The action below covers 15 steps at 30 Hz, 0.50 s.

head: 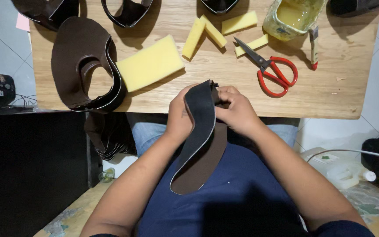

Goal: The person sits at a workbench assembling shoe uppers, pressing yellow foam padding pieces into the inside of brown fabric uppers and folding the edges over the foam. They work on one upper at a time, briefly trim a piece with scissors, and set finished uppers on the table with others.

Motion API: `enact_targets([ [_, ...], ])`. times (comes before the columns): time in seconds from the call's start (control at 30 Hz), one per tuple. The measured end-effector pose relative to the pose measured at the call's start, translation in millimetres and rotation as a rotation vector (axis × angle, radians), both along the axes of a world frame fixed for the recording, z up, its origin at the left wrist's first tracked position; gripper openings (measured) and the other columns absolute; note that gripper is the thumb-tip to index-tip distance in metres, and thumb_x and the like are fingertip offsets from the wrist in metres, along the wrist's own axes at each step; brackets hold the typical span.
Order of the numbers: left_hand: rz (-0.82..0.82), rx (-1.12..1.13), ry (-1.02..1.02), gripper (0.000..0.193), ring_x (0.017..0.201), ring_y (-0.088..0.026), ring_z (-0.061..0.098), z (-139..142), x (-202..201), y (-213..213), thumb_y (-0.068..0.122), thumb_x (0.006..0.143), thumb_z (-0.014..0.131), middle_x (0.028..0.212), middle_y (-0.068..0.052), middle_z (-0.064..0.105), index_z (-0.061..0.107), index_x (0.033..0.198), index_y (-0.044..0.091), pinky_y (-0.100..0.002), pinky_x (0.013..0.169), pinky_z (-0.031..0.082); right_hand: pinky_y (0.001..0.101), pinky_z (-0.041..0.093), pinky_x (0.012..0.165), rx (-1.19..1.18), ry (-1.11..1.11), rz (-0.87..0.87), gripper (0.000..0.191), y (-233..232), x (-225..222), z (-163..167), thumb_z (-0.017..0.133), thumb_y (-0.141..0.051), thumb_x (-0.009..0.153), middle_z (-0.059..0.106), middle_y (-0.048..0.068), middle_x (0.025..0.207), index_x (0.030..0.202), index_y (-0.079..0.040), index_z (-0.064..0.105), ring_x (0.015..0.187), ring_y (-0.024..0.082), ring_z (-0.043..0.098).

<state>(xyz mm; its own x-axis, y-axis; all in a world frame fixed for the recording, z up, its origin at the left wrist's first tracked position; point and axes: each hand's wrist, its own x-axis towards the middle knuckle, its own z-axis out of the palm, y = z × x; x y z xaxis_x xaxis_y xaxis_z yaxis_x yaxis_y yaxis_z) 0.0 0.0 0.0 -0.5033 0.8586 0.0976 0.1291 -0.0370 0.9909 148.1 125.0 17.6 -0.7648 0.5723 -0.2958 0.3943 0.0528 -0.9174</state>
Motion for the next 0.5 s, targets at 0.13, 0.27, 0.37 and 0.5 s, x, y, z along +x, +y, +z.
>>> enact_targets([
  [0.13, -0.01, -0.05, 0.076, 0.037, 0.11, -0.02, 0.074, 22.3, 0.4, 2.8, 0.004, 0.092, 0.071, 0.115, -0.012, 0.076, 0.063, 0.128, 0.002, -0.03, 0.099, 0.055, 0.0301, 0.046, 0.104, -0.218, 0.079, 0.0, 0.031, -2.5, -2.0, 10.9, 0.079, -0.014, 0.081, 0.065, 0.008, 0.126, 0.11, -0.006, 0.076, 0.119, 0.02, 0.062],
  [0.27, -0.06, -0.023, 0.122, 0.039, 0.109, -0.022, 0.074, 35.6, -1.5, 5.0, 0.003, 0.087, 0.074, 0.115, -0.014, 0.075, 0.064, 0.124, 0.001, -0.03, 0.096, 0.055, 0.0292, 0.05, 0.098, -0.386, 0.053, -0.034, 0.029, 0.3, -0.4, 12.6, 0.08, -0.014, 0.081, 0.065, 0.009, 0.12, 0.108, -0.003, 0.074, 0.11, 0.02, 0.063],
  [0.37, -0.044, -0.007, 0.128, 0.038, 0.111, -0.023, 0.074, 38.1, -1.2, 6.5, 0.003, 0.088, 0.073, 0.117, -0.015, 0.075, 0.065, 0.125, 0.001, -0.03, 0.098, 0.055, 0.0288, 0.047, 0.101, 0.0, 0.087, -0.039, 0.032, -5.3, -2.9, 7.2, 0.08, -0.013, 0.082, 0.064, 0.01, 0.12, 0.111, -0.002, 0.073, 0.114, 0.019, 0.06],
  [0.5, 0.034, -0.045, 0.163, 0.04, 0.11, -0.022, 0.074, 35.2, -0.9, 10.0, 0.003, 0.086, 0.074, 0.115, -0.014, 0.075, 0.064, 0.125, 0.0, -0.03, 0.098, 0.054, 0.0289, 0.05, 0.098, 0.101, 0.191, -0.11, 0.031, -14.4, -4.9, 4.5, 0.079, -0.013, 0.085, 0.055, 0.009, 0.128, 0.114, -0.004, 0.074, 0.12, 0.018, 0.057],
])
